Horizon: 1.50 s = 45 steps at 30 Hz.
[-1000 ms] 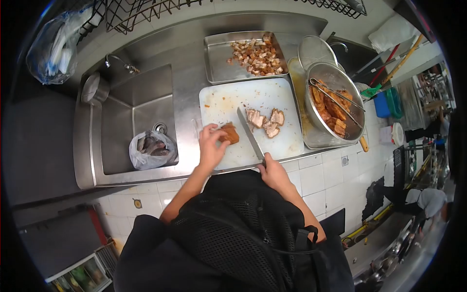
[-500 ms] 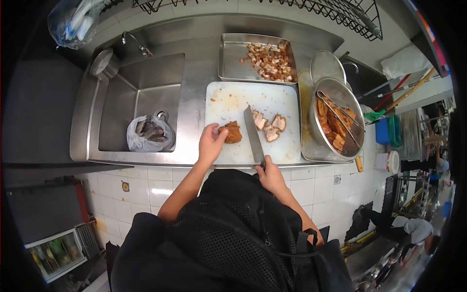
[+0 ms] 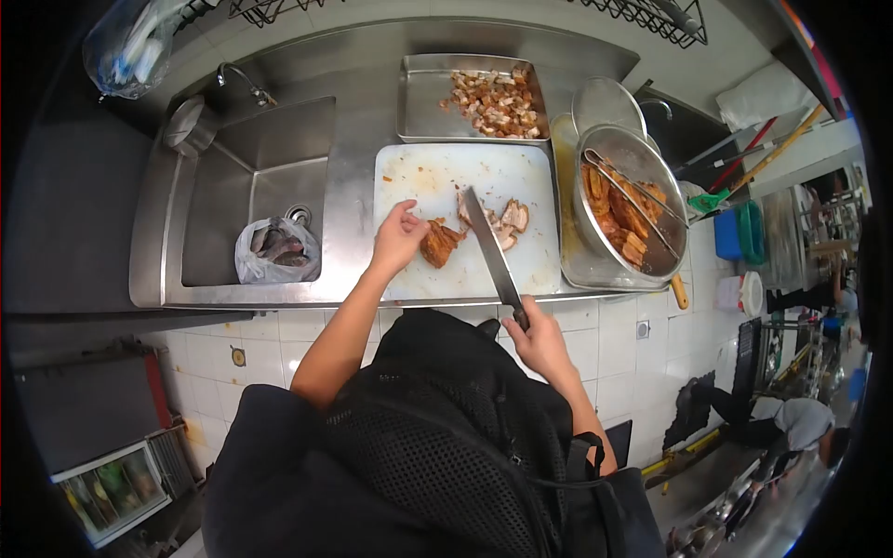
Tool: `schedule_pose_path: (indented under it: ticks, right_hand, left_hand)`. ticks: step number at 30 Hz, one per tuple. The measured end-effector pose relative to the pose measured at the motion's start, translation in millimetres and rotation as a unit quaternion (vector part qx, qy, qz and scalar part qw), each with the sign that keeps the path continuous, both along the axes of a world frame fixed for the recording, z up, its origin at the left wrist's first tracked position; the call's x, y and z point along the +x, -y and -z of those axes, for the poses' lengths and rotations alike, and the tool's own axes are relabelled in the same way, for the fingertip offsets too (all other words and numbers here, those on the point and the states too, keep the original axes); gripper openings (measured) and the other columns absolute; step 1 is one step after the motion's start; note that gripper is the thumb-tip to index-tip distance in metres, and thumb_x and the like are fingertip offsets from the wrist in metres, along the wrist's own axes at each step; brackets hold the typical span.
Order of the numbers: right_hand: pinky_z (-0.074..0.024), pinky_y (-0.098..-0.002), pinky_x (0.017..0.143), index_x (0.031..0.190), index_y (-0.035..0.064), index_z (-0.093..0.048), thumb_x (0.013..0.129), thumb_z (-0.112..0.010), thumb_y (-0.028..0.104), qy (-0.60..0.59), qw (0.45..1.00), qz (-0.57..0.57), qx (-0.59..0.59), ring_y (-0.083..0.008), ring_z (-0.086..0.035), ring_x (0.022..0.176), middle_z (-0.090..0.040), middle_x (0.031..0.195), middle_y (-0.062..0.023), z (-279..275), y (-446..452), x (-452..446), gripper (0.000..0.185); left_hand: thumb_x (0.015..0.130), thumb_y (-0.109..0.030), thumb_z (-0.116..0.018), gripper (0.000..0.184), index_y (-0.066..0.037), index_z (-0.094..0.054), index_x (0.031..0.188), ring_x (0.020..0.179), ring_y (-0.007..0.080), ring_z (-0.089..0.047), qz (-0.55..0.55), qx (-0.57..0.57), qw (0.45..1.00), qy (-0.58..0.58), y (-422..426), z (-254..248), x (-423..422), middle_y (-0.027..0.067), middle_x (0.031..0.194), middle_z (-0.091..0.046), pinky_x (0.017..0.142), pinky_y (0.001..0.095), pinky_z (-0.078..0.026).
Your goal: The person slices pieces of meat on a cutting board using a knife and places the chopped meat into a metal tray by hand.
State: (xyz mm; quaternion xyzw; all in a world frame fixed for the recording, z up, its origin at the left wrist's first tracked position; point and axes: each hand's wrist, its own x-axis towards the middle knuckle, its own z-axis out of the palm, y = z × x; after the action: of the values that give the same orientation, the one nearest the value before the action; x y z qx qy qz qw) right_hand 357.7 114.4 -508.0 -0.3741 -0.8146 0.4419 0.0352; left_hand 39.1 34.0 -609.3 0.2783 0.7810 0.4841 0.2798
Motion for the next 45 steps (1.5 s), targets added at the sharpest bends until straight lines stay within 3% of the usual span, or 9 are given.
schedule_pose_path:
  ticks: [4, 8, 15, 17, 22, 26, 29, 37, 45]
  right_hand:
    - [-0.0503, -0.0561, 0.070, 0.110, 0.0058, -0.055, 0.095, -0.073, 0.022, 0.018, 0.994, -0.097, 0.040, -0.0477, -0.068, 0.082, -0.070, 0.079, -0.0206, -21, -14, -7, 0.028]
    - [-0.0505, -0.0566, 0.072, 0.109, 0.0047, -0.054, 0.095, -0.073, 0.021, 0.058, 0.989, -0.123, 0.053, -0.0492, -0.068, 0.087, -0.071, 0.083, -0.0231, -12, -33, -11, 0.029]
    - [-0.0511, -0.0581, 0.075, 0.107, 0.0019, -0.056, 0.094, -0.074, 0.020, 0.061, 0.985, -0.145, 0.070, -0.0505, -0.067, 0.087, -0.070, 0.084, -0.0253, 13, -51, -14, 0.029]
    - [-0.0508, -0.0571, 0.073, 0.109, 0.0023, -0.057, 0.094, -0.074, 0.021, 0.062, 0.987, -0.124, 0.077, -0.0499, -0.067, 0.085, -0.070, 0.082, -0.0249, 14, -41, -13, 0.030]
    - [-0.0497, -0.0528, 0.068, 0.112, 0.0039, -0.059, 0.093, -0.077, 0.021, 0.020, 0.998, -0.060, 0.019, -0.0468, -0.067, 0.077, -0.067, 0.076, -0.0231, -13, -32, -16, 0.031]
    - [-0.0485, -0.0505, 0.065, 0.108, 0.0043, -0.059, 0.093, -0.077, 0.021, -0.009, 0.990, -0.134, 0.034, -0.0441, -0.066, 0.072, -0.066, 0.073, -0.0217, -11, -49, -16, 0.029]
    - [-0.0483, -0.0507, 0.065, 0.108, 0.0042, -0.059, 0.094, -0.076, 0.021, 0.003, 0.987, -0.153, 0.047, -0.0441, -0.066, 0.071, -0.066, 0.073, -0.0215, -3, -63, -13, 0.028]
    - [-0.0486, -0.0540, 0.069, 0.108, 0.0027, -0.058, 0.095, -0.074, 0.020, 0.016, 0.989, -0.143, 0.025, -0.0475, -0.065, 0.078, -0.066, 0.076, -0.0236, -9, -59, -12, 0.027]
    - [-0.0515, -0.0565, 0.078, 0.104, -0.0011, -0.055, 0.095, -0.071, 0.018, 0.068, 0.982, -0.177, 0.007, -0.0510, -0.067, 0.090, -0.069, 0.085, -0.0284, -10, -40, -21, 0.027]
  left_hand:
    - [0.087, -0.016, -0.083, 0.058, -0.004, -0.057, 0.138, 0.103, 0.0181, -0.059, -0.079, 0.034, 0.996, -0.017, 5, 1, 12, 0.0074, 0.112, -0.060, 0.093, 0.0335, -0.052]
    - [0.083, -0.013, -0.085, 0.070, -0.007, -0.049, 0.144, 0.113, 0.0245, -0.052, -0.010, -0.035, 0.999, -0.003, 7, 4, 15, 0.0122, 0.127, -0.052, 0.103, 0.0381, -0.047]
    - [0.084, -0.012, -0.085, 0.070, -0.007, -0.050, 0.144, 0.114, 0.0251, -0.051, -0.011, -0.026, 1.000, 0.010, 14, -1, 15, 0.0110, 0.128, -0.051, 0.103, 0.0381, -0.047]
    - [0.084, -0.017, -0.086, 0.065, -0.008, -0.053, 0.139, 0.119, 0.0296, -0.059, -0.005, -0.026, 1.000, -0.015, 16, 6, 13, 0.0146, 0.135, -0.053, 0.103, 0.0411, -0.051]
    - [0.084, -0.016, -0.086, 0.053, -0.004, -0.058, 0.128, 0.108, 0.0238, -0.059, -0.027, 0.046, 0.997, -0.048, 13, 16, 17, 0.0119, 0.122, -0.059, 0.096, 0.0370, -0.052]
    - [0.086, -0.013, -0.082, 0.039, -0.004, -0.060, 0.116, 0.090, 0.0152, -0.057, -0.049, 0.018, 0.999, -0.003, 16, 7, 31, 0.0053, 0.104, -0.062, 0.087, 0.0317, -0.052]
    - [0.082, -0.011, -0.080, 0.035, -0.002, -0.061, 0.110, 0.082, 0.0171, -0.058, -0.048, 0.046, 0.997, 0.037, 12, 14, 34, 0.0080, 0.101, -0.063, 0.079, 0.0337, -0.054]
    - [0.077, -0.013, -0.079, 0.035, -0.002, -0.062, 0.106, 0.082, 0.0188, -0.062, -0.045, -0.022, 0.999, -0.012, 5, 0, 33, 0.0086, 0.094, -0.064, 0.078, 0.0337, -0.054]
    - [0.077, -0.013, -0.078, 0.036, -0.001, -0.064, 0.108, 0.087, 0.0229, -0.065, -0.039, -0.013, 0.999, 0.036, 7, 3, 30, 0.0114, 0.102, -0.065, 0.082, 0.0358, -0.055]
